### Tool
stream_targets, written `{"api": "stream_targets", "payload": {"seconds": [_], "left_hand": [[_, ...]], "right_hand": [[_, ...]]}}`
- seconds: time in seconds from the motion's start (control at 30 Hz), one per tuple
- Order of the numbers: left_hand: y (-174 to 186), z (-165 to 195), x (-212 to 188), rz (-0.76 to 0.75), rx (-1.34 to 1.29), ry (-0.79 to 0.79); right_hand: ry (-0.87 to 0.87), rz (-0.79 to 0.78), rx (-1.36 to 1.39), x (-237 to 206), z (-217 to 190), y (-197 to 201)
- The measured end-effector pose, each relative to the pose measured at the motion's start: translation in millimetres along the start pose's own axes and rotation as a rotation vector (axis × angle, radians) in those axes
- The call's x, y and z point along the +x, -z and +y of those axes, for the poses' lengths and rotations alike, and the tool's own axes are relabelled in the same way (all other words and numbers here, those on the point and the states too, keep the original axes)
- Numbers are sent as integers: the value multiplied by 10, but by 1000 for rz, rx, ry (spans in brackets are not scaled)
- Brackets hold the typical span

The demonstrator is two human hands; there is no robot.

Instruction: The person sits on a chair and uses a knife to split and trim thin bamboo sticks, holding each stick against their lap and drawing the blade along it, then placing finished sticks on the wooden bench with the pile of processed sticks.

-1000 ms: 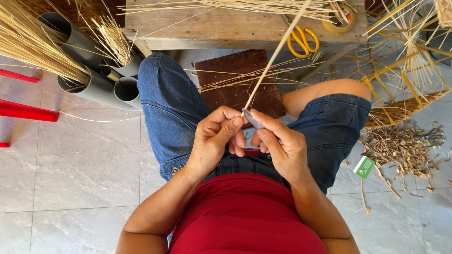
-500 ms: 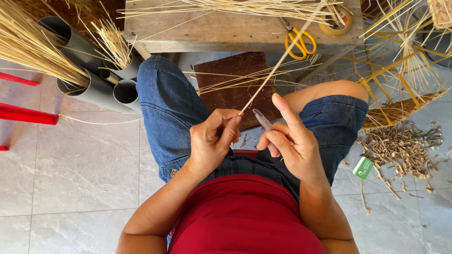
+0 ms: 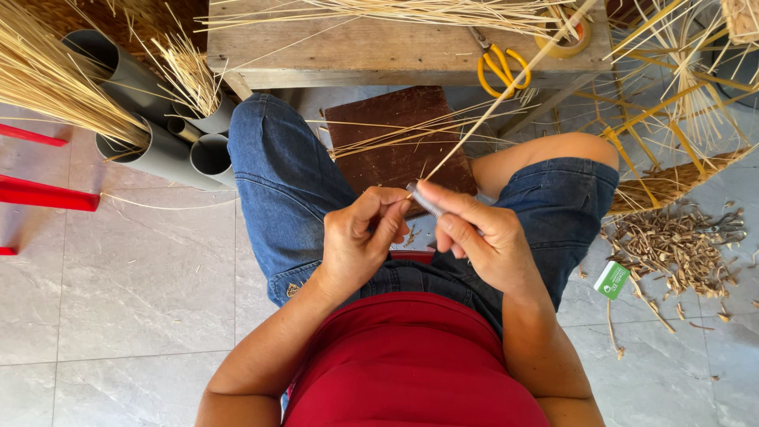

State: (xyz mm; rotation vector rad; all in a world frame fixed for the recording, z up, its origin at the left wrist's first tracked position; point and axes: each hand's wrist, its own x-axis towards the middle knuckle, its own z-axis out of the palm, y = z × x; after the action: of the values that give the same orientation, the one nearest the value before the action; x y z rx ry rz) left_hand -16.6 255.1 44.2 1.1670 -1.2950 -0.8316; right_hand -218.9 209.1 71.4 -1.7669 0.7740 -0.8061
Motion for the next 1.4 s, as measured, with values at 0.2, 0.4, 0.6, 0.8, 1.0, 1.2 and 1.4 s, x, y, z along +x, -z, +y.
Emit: {"api": "stream_targets", "payload": {"seconds": [0.2, 0.4, 0.6, 0.8, 1.0, 1.2, 1.4], "left_hand": [[63, -38, 9, -106, -326, 150], [172, -12, 1, -271, -589, 280], [240, -34, 54, -363, -742, 374], [211, -49, 54, -361, -878, 427], [213, -53, 89, -231, -697, 398], [315, -38, 20, -309, -425, 422], [470, -113, -108, -411, -188, 544]], "right_hand": [[-80, -280, 215, -82, 137, 7], [-60, -375, 375, -165, 201, 121], [-73, -382, 490, -201, 277, 200], [-79, -530, 481, -136, 307, 245], [-32, -887, 407, -106, 202, 151], [-223, -199, 440, -67, 37, 180], [-154, -40, 447, -29, 75, 160]]}}
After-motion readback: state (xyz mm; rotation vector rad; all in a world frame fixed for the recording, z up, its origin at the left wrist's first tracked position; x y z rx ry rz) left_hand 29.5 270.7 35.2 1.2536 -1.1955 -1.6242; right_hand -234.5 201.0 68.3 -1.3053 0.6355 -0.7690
